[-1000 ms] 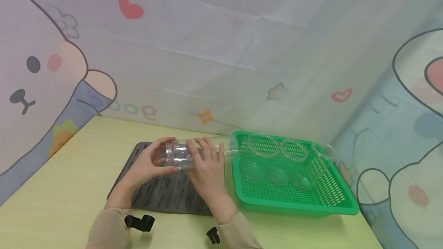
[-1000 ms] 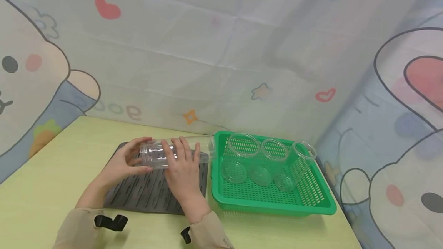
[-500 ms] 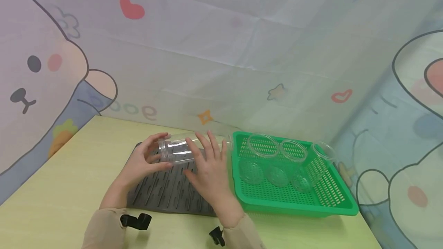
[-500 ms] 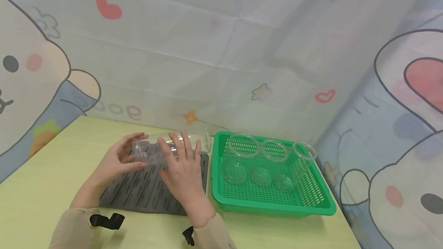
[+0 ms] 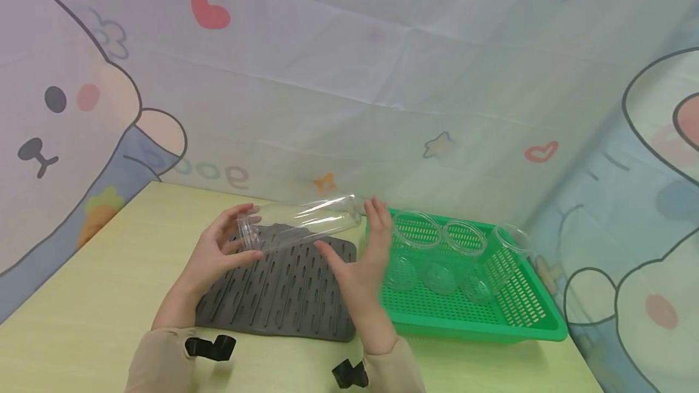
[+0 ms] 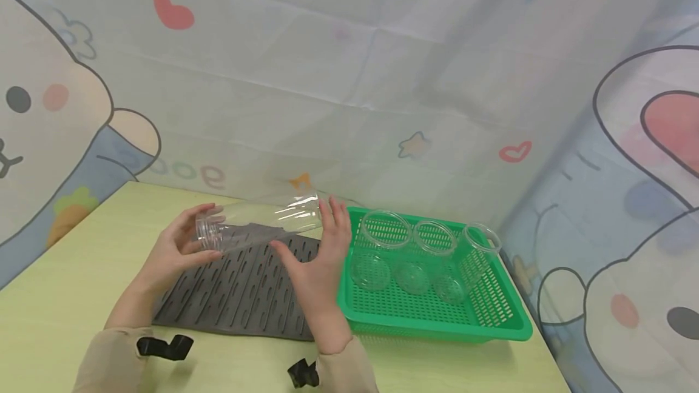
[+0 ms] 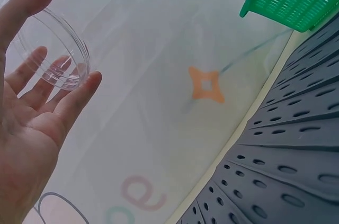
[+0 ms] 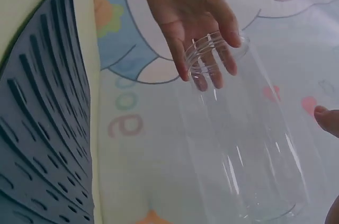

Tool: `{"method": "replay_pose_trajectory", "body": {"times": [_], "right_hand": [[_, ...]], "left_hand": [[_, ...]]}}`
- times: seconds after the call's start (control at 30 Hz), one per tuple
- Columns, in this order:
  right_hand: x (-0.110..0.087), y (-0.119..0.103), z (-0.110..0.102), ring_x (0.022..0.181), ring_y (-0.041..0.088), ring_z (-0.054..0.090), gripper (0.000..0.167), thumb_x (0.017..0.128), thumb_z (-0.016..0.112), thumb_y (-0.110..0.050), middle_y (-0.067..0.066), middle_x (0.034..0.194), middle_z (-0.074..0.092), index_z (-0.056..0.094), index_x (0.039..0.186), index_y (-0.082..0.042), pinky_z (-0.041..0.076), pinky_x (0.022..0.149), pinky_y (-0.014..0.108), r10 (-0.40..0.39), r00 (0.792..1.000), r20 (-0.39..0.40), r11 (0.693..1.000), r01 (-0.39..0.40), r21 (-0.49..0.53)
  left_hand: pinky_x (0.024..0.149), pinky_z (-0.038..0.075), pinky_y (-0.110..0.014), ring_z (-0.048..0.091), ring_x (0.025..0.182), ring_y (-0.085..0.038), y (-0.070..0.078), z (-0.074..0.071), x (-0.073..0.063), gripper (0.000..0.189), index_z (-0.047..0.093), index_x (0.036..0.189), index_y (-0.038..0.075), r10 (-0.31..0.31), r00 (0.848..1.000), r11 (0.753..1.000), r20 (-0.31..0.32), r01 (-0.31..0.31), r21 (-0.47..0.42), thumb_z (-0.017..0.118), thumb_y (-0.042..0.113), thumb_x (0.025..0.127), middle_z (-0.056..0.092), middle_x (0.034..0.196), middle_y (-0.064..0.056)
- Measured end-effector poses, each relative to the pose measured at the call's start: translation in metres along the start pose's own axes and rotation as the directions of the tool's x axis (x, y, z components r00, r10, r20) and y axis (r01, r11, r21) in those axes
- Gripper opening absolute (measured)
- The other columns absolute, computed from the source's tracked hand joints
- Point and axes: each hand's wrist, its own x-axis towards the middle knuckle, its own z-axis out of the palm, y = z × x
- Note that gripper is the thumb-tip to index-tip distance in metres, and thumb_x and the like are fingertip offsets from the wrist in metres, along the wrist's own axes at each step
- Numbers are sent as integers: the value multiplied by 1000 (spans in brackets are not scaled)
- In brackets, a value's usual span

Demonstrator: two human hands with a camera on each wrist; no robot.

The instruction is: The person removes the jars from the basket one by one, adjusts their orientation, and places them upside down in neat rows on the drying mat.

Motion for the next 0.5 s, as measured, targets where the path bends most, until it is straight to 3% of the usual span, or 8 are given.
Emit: {"method": "replay_pose_trajectory", "body": {"times": [0.1, 0.17, 0.23, 0.33, 0.5], "right_hand": [[-1, 0, -1, 145, 32, 28, 94, 72, 88, -18, 16, 154, 35, 36, 148, -1, 26, 119, 55, 170, 984, -45, 978, -163, 128], [-1, -1, -2, 147, 31, 26, 96, 74, 86, -14, 12, 157, 31, 30, 151, -4, 26, 119, 55, 299, 953, -48, 930, -279, 240], [1, 0, -2, 148, 30, 23, 98, 77, 83, -12, 10, 159, 26, 23, 154, -6, 26, 119, 55, 417, 908, -34, 852, -378, 362], [3, 1, -2, 148, 29, 21, 101, 79, 80, -10, 8, 161, 20, 15, 156, -10, 27, 119, 54, 558, 829, 17, 704, -485, 519], [2, 0, 2, 149, 32, 19, 101, 81, 74, -5, 11, 161, 17, 7, 157, -10, 29, 119, 53, 681, 724, 115, 506, -578, 640]], "left_hand": [[97, 42, -7, 45, 127, 7, 0, 1, 0, 77, 36, 149, 13, 13, 1000, 1000, -4, -13, -26, 73, -2, 83, 44, 145, 14], [96, 42, -6, 46, 127, 7, -1, 2, 1, 77, 36, 149, 14, 21, 1000, 999, -8, -21, -39, 72, -3, 83, 43, 145, 15], [96, 42, -6, 46, 127, 7, -2, 3, 1, 76, 37, 149, 13, 28, 1000, 998, -12, -29, -48, 72, -4, 83, 43, 144, 16], [96, 43, -7, 46, 127, 6, -4, 4, 2, 76, 37, 148, 11, 37, 999, 997, -17, -38, -64, 71, -6, 83, 43, 143, 17], [96, 44, -7, 47, 127, 5, -7, 5, 2, 75, 35, 149, 6, 53, 998, 995, -21, -54, -84, 70, -7, 83, 44, 142, 18]]}}
